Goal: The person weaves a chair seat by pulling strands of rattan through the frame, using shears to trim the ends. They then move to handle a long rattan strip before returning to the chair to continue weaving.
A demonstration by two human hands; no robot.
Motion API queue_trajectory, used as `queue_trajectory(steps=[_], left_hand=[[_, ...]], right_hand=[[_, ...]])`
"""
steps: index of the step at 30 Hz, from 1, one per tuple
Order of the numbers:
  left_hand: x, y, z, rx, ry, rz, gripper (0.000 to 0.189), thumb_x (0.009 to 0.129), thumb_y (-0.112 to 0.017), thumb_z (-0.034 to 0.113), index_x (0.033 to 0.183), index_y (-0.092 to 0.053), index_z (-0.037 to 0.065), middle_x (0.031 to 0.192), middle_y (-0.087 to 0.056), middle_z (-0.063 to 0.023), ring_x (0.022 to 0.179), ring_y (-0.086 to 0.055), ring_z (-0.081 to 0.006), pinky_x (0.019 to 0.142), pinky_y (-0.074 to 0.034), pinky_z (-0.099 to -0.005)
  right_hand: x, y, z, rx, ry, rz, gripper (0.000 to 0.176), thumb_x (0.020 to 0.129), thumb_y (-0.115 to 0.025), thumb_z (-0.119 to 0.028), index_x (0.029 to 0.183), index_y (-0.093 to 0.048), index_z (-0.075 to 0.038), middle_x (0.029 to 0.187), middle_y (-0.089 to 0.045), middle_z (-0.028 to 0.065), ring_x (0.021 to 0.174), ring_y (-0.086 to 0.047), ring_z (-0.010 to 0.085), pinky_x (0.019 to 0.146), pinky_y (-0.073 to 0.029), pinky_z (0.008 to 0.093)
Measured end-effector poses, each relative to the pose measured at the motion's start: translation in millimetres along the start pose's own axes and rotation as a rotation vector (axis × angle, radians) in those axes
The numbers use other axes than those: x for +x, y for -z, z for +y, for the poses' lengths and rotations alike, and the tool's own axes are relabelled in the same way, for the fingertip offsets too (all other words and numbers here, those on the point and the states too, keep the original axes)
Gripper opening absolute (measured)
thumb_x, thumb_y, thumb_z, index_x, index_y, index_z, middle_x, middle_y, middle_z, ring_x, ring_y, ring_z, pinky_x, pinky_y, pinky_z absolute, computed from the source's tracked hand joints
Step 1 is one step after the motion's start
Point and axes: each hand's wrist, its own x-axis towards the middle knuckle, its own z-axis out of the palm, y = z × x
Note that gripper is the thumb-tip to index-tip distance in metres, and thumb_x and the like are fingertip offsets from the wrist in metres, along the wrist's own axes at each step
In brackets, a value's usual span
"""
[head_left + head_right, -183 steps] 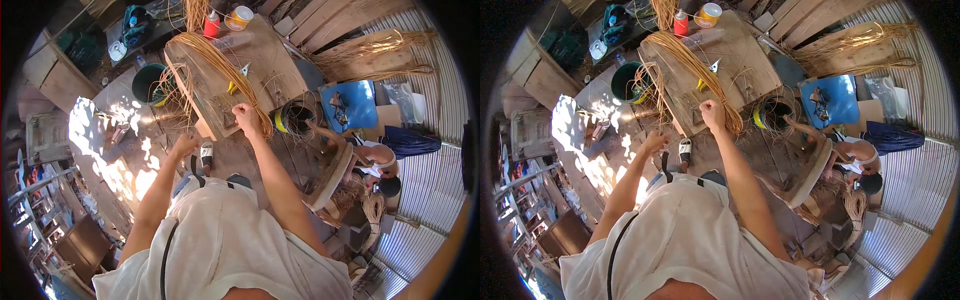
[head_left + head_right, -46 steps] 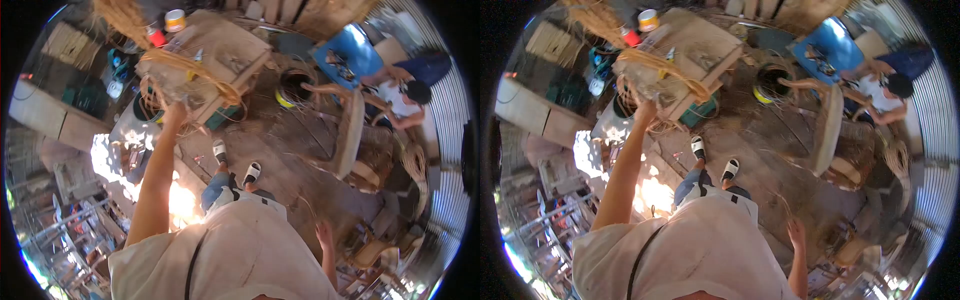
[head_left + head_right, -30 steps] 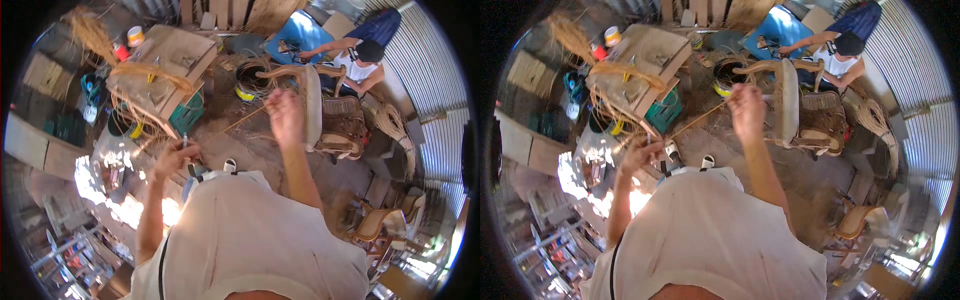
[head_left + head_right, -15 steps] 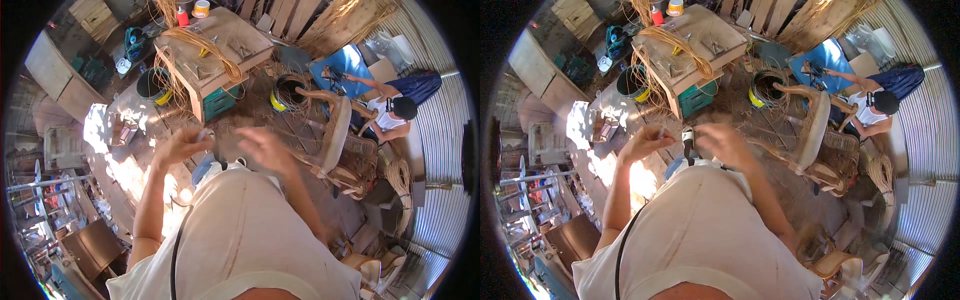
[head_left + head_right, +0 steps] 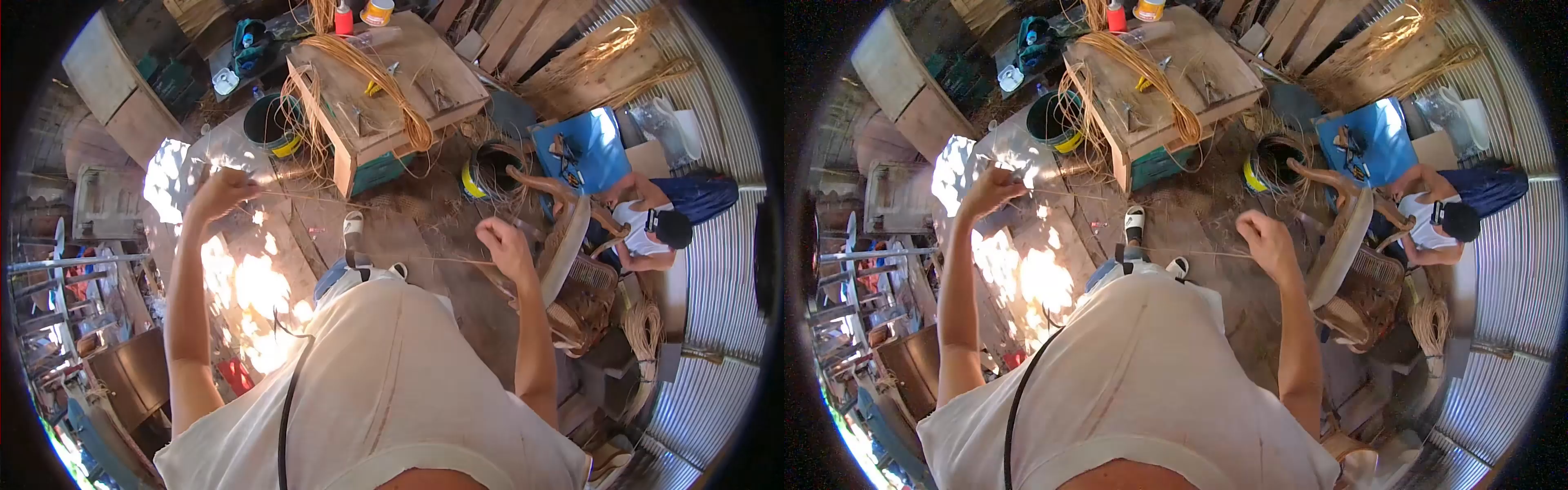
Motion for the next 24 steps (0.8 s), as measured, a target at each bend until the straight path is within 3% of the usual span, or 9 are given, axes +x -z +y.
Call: queue_trajectory(steps=[3, 5, 7, 9, 12, 16, 21, 23, 24], left_hand=[[33.2, 58.2, -37.9, 0.255, 0.01, 0.08, 0.024, 0.082, -0.075, 0.026, 0.084, -0.073, 0.002, 0.067, -0.066, -0.0093, 0.06, -0.061, -0.0173, 0.058, -0.046, -0.0369], [61.7, 92.8, -59.2, 0.307, 0.119, 0.089, 0.03, 0.077, -0.077, 0.032, 0.081, -0.072, 0.002, 0.071, -0.068, -0.0149, 0.065, -0.066, -0.0277, 0.062, -0.049, -0.0412], [95.5, 122.3, -65.2, 0.479, 0.121, 0.119, 0.029, 0.078, -0.073, 0.031, 0.081, -0.073, 0.002, 0.074, -0.069, -0.0178, 0.07, -0.068, -0.0328, 0.066, -0.052, -0.0432], [133.7, 154.5, -56.1, 0.697, 0.015, 0.095, 0.027, 0.078, -0.07, 0.031, 0.083, -0.073, 0.004, 0.079, -0.07, -0.0191, 0.077, -0.069, -0.0367, 0.071, -0.054, -0.0452], [199.0, 196.7, -38.3, 0.853, 0.03, -0.001, 0.027, 0.077, -0.07, 0.031, 0.09, -0.074, 0.008, 0.088, -0.071, -0.018, 0.086, -0.069, -0.0369, 0.074, -0.055, -0.0467], [261.8, 235.0, -12.1, 0.809, 0.056, 0.02, 0.028, 0.073, -0.073, 0.031, 0.092, -0.074, 0.01, 0.094, -0.072, -0.0163, 0.091, -0.069, -0.0357, 0.073, -0.055, -0.0467], [313.0, 268.9, -4.8, 0.831, 0.026, 0.11, 0.031, 0.07, -0.076, 0.029, 0.094, -0.074, 0.01, 0.093, -0.072, -0.0145, 0.092, -0.069, -0.0351, 0.076, -0.055, -0.0458], [314.2, 280.2, 5.6, 0.782, -0.044, 0.154, 0.033, 0.07, -0.077, 0.032, 0.086, -0.071, 0.003, 0.086, -0.07, -0.0183, 0.087, -0.069, -0.0364, 0.072, -0.052, -0.0467], [322.9, 285.0, -0.7, 0.78, -0.04, 0.175, 0.033, 0.069, -0.077, 0.031, 0.09, -0.072, 0.005, 0.088, -0.071, -0.0178, 0.089, -0.068, -0.036, 0.074, -0.052, -0.0464]], right_hand=[[17.4, -6.2, 53.1, -0.068, -0.007, 0.063, 0.017, 0.093, -0.058, -0.018, 0.098, -0.064, -0.003, 0.081, -0.065, 0.0151, 0.074, -0.064, 0.0275, 0.07, -0.048, 0.035], [20.0, -18.3, 93.5, -0.119, -0.137, 0.04, 0.016, 0.092, -0.056, -0.017, 0.096, -0.063, -0.003, 0.082, -0.065, 0.0143, 0.079, -0.065, 0.03, 0.072, -0.048, 0.036], [23.9, -49.3, 170.6, -0.013, -0.175, 0.055, 0.005, 0.089, -0.06, -0.005, 0.09, -0.064, -0.002, 0.072, -0.059, 0.0027, 0.068, -0.054, 0.0099, 0.065, -0.045, 0.0276], [29.7, -67.7, 175.4, -0.013, -0.222, 0.046, 0.003, 0.088, -0.061, -0.003, 0.088, -0.064, -0.002, 0.071, -0.058, -0.0012, 0.069, -0.053, 0.0083, 0.065, -0.044, 0.0259], [43.2, -89.6, 181.9, 0.102, -0.4, 0.023, 0.004, 0.088, -0.062, -0.004, 0.087, -0.065, -0.002, 0.071, -0.057, -0.0021, 0.069, -0.053, 0.0079, 0.065, -0.043, 0.0252], [40.7, -97.9, 208.7, 0.192, -0.396, 0.082, 0.003, 0.087, -0.063, -0.003, 0.087, -0.065, -0.001, 0.072, -0.058, -0.0023, 0.071, -0.053, 0.0084, 0.066, -0.043, 0.026], [31.0, -77.6, 192.9, -0.035, -0.476, 0.125, 0.009, 0.086, -0.065, -0.006, 0.091, -0.066, 0.002, 0.077, -0.063, 0.0012, 0.077, -0.058, 0.0134, 0.073, -0.046, 0.0302], [23.4, -76.8, 213.4, 0.011, -0.5, 0.16, 0.011, 0.085, -0.066, -0.008, 0.093, -0.067, 0.001, 0.079, -0.064, 0.0036, 0.079, -0.06, 0.0155, 0.074, -0.047, 0.0319], [18.9, -75.7, 221.9, 0.056, -0.534, 0.194, 0.014, 0.084, -0.068, -0.009, 0.094, -0.068, 0.001, 0.081, -0.066, 0.006, 0.08, -0.062, 0.0177, 0.076, -0.048, 0.0336]])
